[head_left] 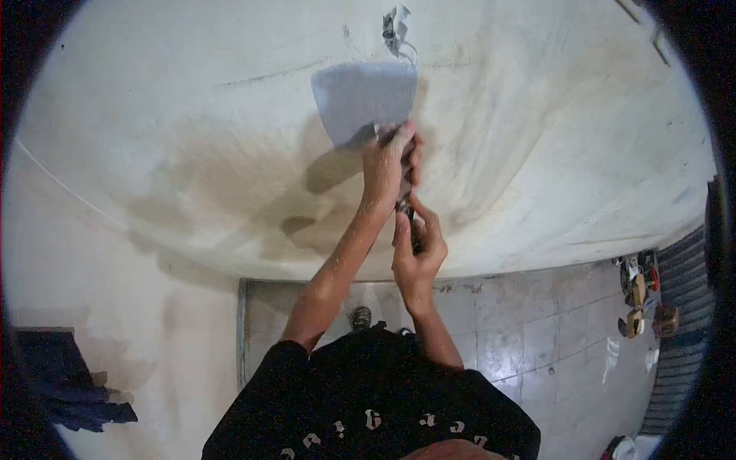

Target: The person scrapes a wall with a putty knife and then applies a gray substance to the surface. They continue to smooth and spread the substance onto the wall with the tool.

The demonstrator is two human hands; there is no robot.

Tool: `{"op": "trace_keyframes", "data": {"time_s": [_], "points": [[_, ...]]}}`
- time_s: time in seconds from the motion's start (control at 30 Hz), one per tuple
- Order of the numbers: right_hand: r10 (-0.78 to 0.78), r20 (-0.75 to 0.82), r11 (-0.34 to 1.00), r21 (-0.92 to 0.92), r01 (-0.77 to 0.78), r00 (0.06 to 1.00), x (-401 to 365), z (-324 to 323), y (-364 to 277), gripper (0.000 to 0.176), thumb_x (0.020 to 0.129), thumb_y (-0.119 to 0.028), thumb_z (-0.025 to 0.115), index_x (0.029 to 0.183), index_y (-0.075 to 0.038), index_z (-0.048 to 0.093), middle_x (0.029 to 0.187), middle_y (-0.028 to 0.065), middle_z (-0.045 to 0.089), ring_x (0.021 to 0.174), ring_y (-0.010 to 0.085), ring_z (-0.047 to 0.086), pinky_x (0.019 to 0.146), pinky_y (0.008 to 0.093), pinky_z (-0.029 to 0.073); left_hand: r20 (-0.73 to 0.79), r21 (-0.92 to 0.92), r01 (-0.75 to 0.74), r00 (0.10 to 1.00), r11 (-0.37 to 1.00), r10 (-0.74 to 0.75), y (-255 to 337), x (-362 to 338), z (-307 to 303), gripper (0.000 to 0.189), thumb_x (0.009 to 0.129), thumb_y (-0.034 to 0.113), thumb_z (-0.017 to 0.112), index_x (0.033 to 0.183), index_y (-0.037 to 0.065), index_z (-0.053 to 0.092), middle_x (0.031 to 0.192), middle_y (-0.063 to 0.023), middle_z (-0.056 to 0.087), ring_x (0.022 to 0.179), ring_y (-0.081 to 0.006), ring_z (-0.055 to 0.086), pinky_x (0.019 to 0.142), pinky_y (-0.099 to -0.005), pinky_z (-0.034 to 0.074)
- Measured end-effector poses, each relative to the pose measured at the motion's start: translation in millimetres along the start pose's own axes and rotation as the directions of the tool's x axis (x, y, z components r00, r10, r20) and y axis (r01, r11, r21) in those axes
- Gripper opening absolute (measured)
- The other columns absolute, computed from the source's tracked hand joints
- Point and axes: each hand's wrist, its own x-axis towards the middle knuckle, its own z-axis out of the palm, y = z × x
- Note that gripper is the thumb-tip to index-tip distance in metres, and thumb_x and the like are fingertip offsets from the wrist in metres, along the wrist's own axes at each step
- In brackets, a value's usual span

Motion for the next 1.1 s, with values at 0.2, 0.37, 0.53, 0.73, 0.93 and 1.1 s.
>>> {"op": "trace_keyframes", "data": {"time_s": [0.2,0.37,0.53,0.73,0.93,1.1], "points": [[0.048,0.030,0.998,-0.038,-0.047,0.998,-6.6,-6.6,3.2,0.032,0.094,-0.007,0.058,0.125,0.003,0.054,0.067,-0.0015,0.053,0.058,0.0032,0.043,0.051,0.0189,0.032,-0.019,-0.007,0.006,1.000,1.000,-0.006,-9.7,-4.8,-4.1,0.032,0.093,0.027,0.057,0.074,0.002,0.056,0.053,-0.0015,0.048,0.035,-0.0121,0.046,0.034,-0.0253,0.036],[0.096,0.021,0.995,-0.032,-0.096,0.995,4.1,-6.1,-11.6,0.030,0.093,-0.006,0.059,0.121,0.003,0.057,0.089,0.0102,0.062,0.082,0.0107,0.056,0.071,0.0258,0.044,0.007,-0.053,0.004,1.000,0.999,-0.004,6.6,1.6,6.1,0.029,0.093,0.026,0.058,0.075,0.002,0.056,0.053,-0.0012,0.048,0.034,-0.0121,0.045,0.032,-0.0253,0.034],[-0.050,0.015,0.995,-0.091,0.051,0.999,1.3,-5.5,0.7,0.033,0.093,-0.007,0.059,0.124,0.004,0.054,0.062,-0.0043,0.049,0.057,0.0027,0.042,0.051,0.0190,0.031,-0.005,-0.099,0.076,0.997,0.992,-0.077,-11.3,-1.9,-3.7,0.029,0.093,0.026,0.059,0.075,0.002,0.057,0.053,-0.0011,0.048,0.036,-0.0121,0.046,0.034,-0.0247,0.036],[-0.051,-0.012,0.995,-0.086,0.050,0.999,3.4,-3.7,-5.8,0.031,0.093,-0.007,0.059,0.122,0.003,0.056,0.062,-0.0040,0.051,0.058,0.0024,0.043,0.051,0.0185,0.031,-0.013,-0.078,0.058,0.998,0.995,-0.059,5.3,-1.9,5.3,0.031,0.092,0.028,0.060,0.076,0.002,0.057,0.053,-0.0012,0.048,0.036,-0.0120,0.046,0.034,-0.0252,0.035],[0.095,0.002,0.994,-0.048,-0.095,0.995,11.7,-10.8,-26.4,0.030,0.091,-0.005,0.061,0.119,0.006,0.057,0.094,0.0133,0.065,0.084,0.0119,0.059,0.075,0.0259,0.046,0.014,-0.126,-0.020,1.000,0.992,0.022,18.5,4.7,19.9,0.031,0.092,0.028,0.061,0.074,0.002,0.056,0.053,-0.0007,0.048,0.036,-0.0109,0.044,0.033,-0.0249,0.035],[0.065,0.016,0.994,-0.091,-0.063,0.998,2.1,-7.9,-13.1,0.031,0.091,-0.006,0.060,0.120,0.006,0.056,0.104,0.0175,0.066,0.094,0.0173,0.063,0.084,0.0301,0.048,0.004,-0.113,0.057,0.998,0.992,-0.057,-0.7,0.1,3.1,0.031,0.092,0.027,0.060,0.074,0.002,0.057,0.052,-0.0004,0.048,0.035,-0.0103,0.044,0.033,-0.0239,0.034]]}}
